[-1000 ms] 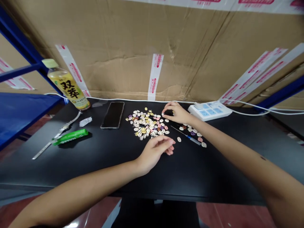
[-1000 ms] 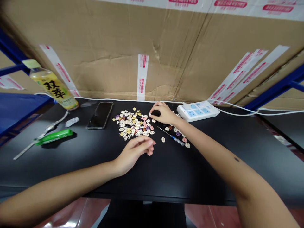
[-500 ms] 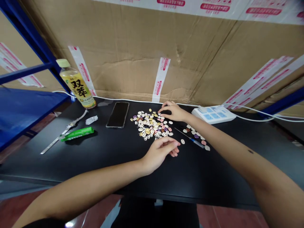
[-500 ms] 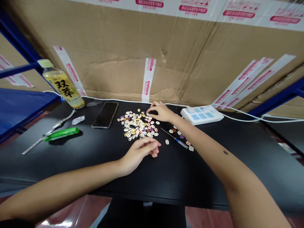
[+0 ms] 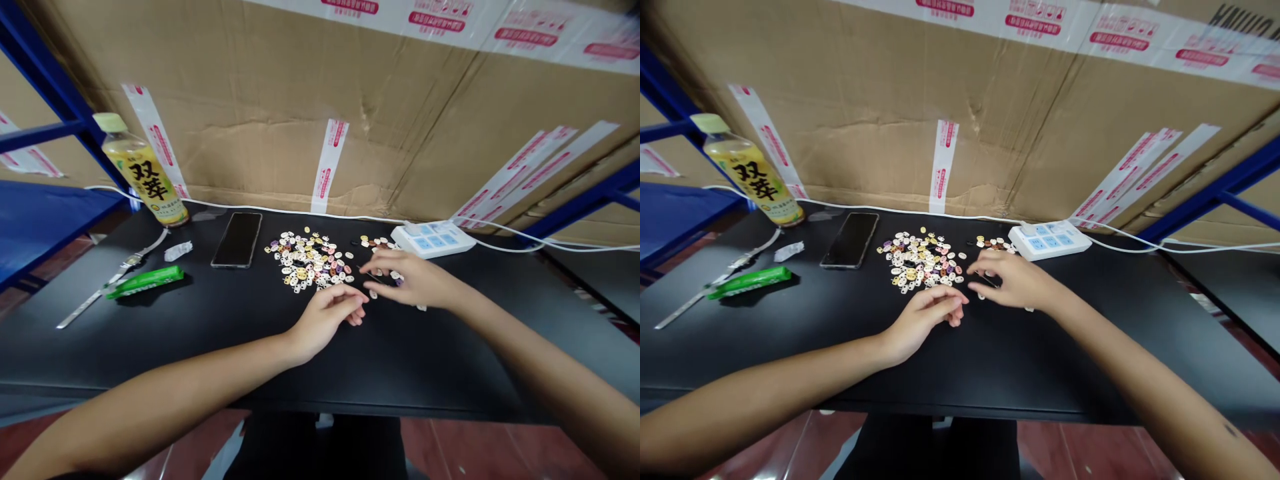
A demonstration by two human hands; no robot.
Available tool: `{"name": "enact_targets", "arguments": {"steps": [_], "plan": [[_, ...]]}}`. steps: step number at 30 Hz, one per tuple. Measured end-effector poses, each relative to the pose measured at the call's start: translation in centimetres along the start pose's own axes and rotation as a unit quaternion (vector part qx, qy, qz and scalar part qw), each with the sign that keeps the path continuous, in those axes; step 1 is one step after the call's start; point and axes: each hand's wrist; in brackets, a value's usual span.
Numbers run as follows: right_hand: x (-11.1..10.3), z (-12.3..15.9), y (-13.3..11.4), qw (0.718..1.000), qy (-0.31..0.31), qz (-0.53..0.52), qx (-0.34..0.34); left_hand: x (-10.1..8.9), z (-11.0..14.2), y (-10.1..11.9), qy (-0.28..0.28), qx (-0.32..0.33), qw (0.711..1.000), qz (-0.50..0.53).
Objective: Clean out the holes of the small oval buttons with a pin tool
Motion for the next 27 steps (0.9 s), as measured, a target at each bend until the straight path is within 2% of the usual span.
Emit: {"name": "enact_targets", "arguments": {"steps": [2, 4, 9, 14, 19, 22, 25, 27], "plan": [[0.7, 1.9, -1.0, 0.999, -0.03, 0.011, 0.016, 0.0, 0.0, 0.0, -0.002, -0.001, 1.0, 0.0], [1.7, 3.0, -1.5, 0.998, -0.015, 0.044, 0.032, 0.0, 0.1, 0.0, -0.003, 0.0, 1.0, -0.001], [3.2, 3.1, -1.3, 0.999, -0.005, 0.007, 0.053, -0.1, 0.2, 0.2, -0.002, 0.009, 1.0, -0.016], [2.6, 1.2, -0.6, 0.995, 0.048, -0.069, 0.053, -0.3, 0.0, 0.3, -0.01, 0.031, 0.998, -0.047], [2.9, -3.5, 1.6, 0.991, 0.087, -0.06, 0.077, -0.9, -0.6, 0.8, -0.053, 0.093, 0.985, -0.135], [4.3, -6.6, 2.9, 0.989, 0.088, -0.053, 0.111, -1.5, -0.9, 1.8, -0.08, 0.163, 0.955, -0.236], [5.3, -8.7, 3.3, 0.987, 0.088, -0.05, 0.128, -2.1, -1.1, 3.0, -0.067, 0.233, 0.89, -0.386], [5.3, -9.2, 2.9, 0.984, 0.109, -0.044, 0.132, -2.5, -1.3, 3.8, -0.048, 0.265, 0.845, -0.462]]}}
Point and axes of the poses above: each hand's wrist, its own z-axis away from the middle knuckle, its own x-axis out of the palm, y = z × x, and after that the axes turned 10 degrees about z, right-handed
